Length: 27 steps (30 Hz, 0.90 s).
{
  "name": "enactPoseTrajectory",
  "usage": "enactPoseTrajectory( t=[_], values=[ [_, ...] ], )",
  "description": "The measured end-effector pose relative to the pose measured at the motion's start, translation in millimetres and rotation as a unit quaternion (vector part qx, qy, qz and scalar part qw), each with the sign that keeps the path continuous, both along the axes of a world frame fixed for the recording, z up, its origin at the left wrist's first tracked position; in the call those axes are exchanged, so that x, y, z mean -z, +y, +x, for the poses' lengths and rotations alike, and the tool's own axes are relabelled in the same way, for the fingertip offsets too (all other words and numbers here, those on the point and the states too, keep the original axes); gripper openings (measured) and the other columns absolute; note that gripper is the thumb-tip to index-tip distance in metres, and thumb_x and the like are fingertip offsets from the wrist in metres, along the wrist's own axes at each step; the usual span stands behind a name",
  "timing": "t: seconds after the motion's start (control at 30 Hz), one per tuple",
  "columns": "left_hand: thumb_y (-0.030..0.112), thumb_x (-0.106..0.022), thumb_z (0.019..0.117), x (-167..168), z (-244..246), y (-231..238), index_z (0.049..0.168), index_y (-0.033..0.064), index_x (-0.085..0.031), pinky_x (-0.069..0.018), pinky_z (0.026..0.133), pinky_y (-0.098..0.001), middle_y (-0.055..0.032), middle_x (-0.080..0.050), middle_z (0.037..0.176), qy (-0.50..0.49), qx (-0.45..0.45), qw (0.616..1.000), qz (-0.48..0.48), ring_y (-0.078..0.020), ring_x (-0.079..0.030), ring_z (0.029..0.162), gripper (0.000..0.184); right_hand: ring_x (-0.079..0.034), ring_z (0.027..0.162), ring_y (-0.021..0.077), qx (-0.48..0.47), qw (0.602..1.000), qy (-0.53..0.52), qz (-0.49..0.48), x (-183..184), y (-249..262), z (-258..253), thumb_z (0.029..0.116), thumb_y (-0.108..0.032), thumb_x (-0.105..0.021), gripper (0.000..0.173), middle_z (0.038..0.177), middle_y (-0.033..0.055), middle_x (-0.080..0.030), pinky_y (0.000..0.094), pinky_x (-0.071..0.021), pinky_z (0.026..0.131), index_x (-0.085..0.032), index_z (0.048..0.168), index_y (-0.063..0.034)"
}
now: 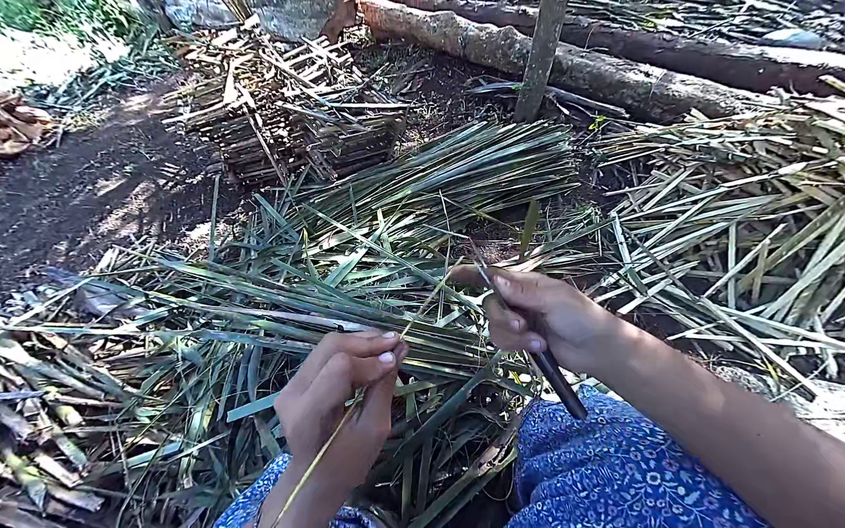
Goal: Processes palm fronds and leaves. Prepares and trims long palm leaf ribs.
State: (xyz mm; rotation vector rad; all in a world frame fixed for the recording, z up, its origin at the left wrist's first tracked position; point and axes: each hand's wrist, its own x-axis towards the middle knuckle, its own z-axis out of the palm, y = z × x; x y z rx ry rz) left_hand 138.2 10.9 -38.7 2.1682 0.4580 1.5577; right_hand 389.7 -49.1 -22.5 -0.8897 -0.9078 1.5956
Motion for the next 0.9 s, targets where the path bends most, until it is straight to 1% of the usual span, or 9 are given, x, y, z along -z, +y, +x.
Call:
enactPoseTrajectory(
  t=[0.07, 0.13, 0.23, 0.4, 0.5, 0.57, 0.77, 0.83, 0.9],
  values=[
    [0.009, -0.072, 0.0943, 3.8, 1.8, 0.6, 0.089, 0.0102, -0.062, -0.0586, 0.085, -0.0185, 0.0024, -0.071, 0.098, -0.003, 0.004, 1.000, 0.008, -0.0045, -0.070, 0.099, 0.011, -0.047, 0.049, -0.0057, -0.078, 0.997, 0.008, 0.013, -4.2, -6.2, -16.8, 0.1075, -0.031, -0.040, 0.038, 0.063, -0.0114, -0.052, 0.0092, -0.0415, 0.048, -0.054, 0.140, -0.0189],
    [0.006, -0.071, 0.0945, 2.2, 5.4, -1.5, 0.090, 0.0085, -0.062, -0.0581, 0.088, -0.0192, 0.0005, -0.070, 0.098, -0.002, 0.020, 0.999, 0.030, -0.0053, -0.069, 0.100, 0.010, -0.047, 0.049, -0.0064, -0.111, 0.994, 0.012, 0.018, -8.9, -10.4, -34.1, 0.1066, -0.027, -0.041, 0.039, 0.064, -0.0124, -0.053, 0.0087, -0.0404, 0.047, -0.051, 0.143, -0.0170],
    [0.001, -0.067, 0.0938, -0.3, 8.8, -2.3, 0.091, 0.0077, -0.060, -0.0567, 0.089, -0.0201, -0.0013, -0.067, 0.098, -0.006, 0.033, 0.997, 0.072, -0.0066, -0.067, 0.100, 0.010, -0.047, 0.050, -0.0062, -0.133, 0.990, 0.020, 0.043, -14.2, -15.2, -50.8, 0.1072, -0.024, -0.043, 0.031, 0.066, -0.0135, -0.051, 0.0088, -0.0402, 0.047, -0.053, 0.135, -0.0140],
    [0.002, -0.065, 0.0957, -5.3, 0.5, 0.4, 0.093, 0.0079, -0.059, -0.0571, 0.089, -0.0222, -0.0031, -0.066, 0.101, 0.018, 0.043, 0.989, 0.137, -0.0096, -0.067, 0.101, 0.009, -0.046, 0.049, -0.0066, -0.045, 0.998, -0.005, 0.051, -19.2, -15.8, -51.1, 0.1066, -0.022, -0.045, 0.033, 0.063, -0.0127, -0.052, 0.0088, -0.0389, 0.046, -0.062, 0.133, -0.0112],
    [0.004, -0.064, 0.0976, -8.0, -4.8, -1.2, 0.092, 0.0079, -0.057, -0.0577, 0.090, -0.0229, -0.0033, -0.067, 0.100, 0.028, 0.041, 0.987, 0.155, -0.0104, -0.068, 0.102, 0.010, -0.044, 0.046, -0.0055, 0.035, 0.998, -0.025, 0.052, -21.1, -10.0, -33.3, 0.1082, -0.027, -0.039, 0.037, 0.059, -0.0099, -0.049, 0.0088, -0.0386, 0.045, -0.061, 0.135, -0.0142],
    [0.004, -0.065, 0.0976, -6.3, -4.3, -1.7, 0.092, 0.0074, -0.057, -0.0580, 0.089, -0.0234, -0.0040, -0.067, 0.100, 0.022, 0.044, 0.986, 0.159, -0.0111, -0.068, 0.101, 0.010, -0.044, 0.045, -0.0046, 0.051, 0.998, -0.020, 0.040, -19.9, -10.2, -30.9, 0.1088, -0.027, -0.037, 0.038, 0.059, -0.0085, -0.050, 0.0095, -0.0393, 0.045, -0.060, 0.136, -0.0154],
    [0.002, -0.062, 0.0972, -6.2, -3.9, -0.7, 0.092, 0.0074, -0.057, -0.0569, 0.091, -0.0238, -0.0041, -0.065, 0.100, 0.018, 0.047, 0.986, 0.162, -0.0108, -0.067, 0.101, 0.009, -0.045, 0.049, -0.0074, -0.122, 0.991, 0.016, 0.044, -20.7, -21.2, -52.2, 0.1066, -0.026, -0.045, 0.034, 0.064, -0.0150, -0.049, 0.0084, -0.0384, 0.045, -0.054, 0.137, -0.0142],
    [0.003, -0.063, 0.0978, -8.1, -6.4, -1.5, 0.093, 0.0080, -0.057, -0.0574, 0.090, -0.0235, -0.0032, -0.065, 0.101, 0.019, 0.046, 0.985, 0.163, -0.0105, -0.067, 0.101, 0.009, -0.045, 0.047, -0.0077, -0.062, 0.997, 0.014, 0.050, -19.7, -14.8, -45.5, 0.1067, -0.028, -0.045, 0.036, 0.061, -0.0141, -0.051, 0.0078, -0.0385, 0.045, -0.059, 0.136, -0.0126],
    [0.004, -0.064, 0.0976, -9.2, -8.0, -2.4, 0.094, 0.0083, -0.057, -0.0583, 0.088, -0.0229, -0.0024, -0.066, 0.101, 0.016, 0.043, 0.986, 0.163, -0.0101, -0.068, 0.100, 0.009, -0.042, 0.045, -0.0045, 0.042, 0.998, 0.012, 0.052, -17.6, -4.2, -26.6, 0.1099, -0.030, -0.036, 0.039, 0.057, -0.0110, -0.045, 0.0104, -0.0388, 0.047, -0.059, 0.137, -0.0142]
  ],
)
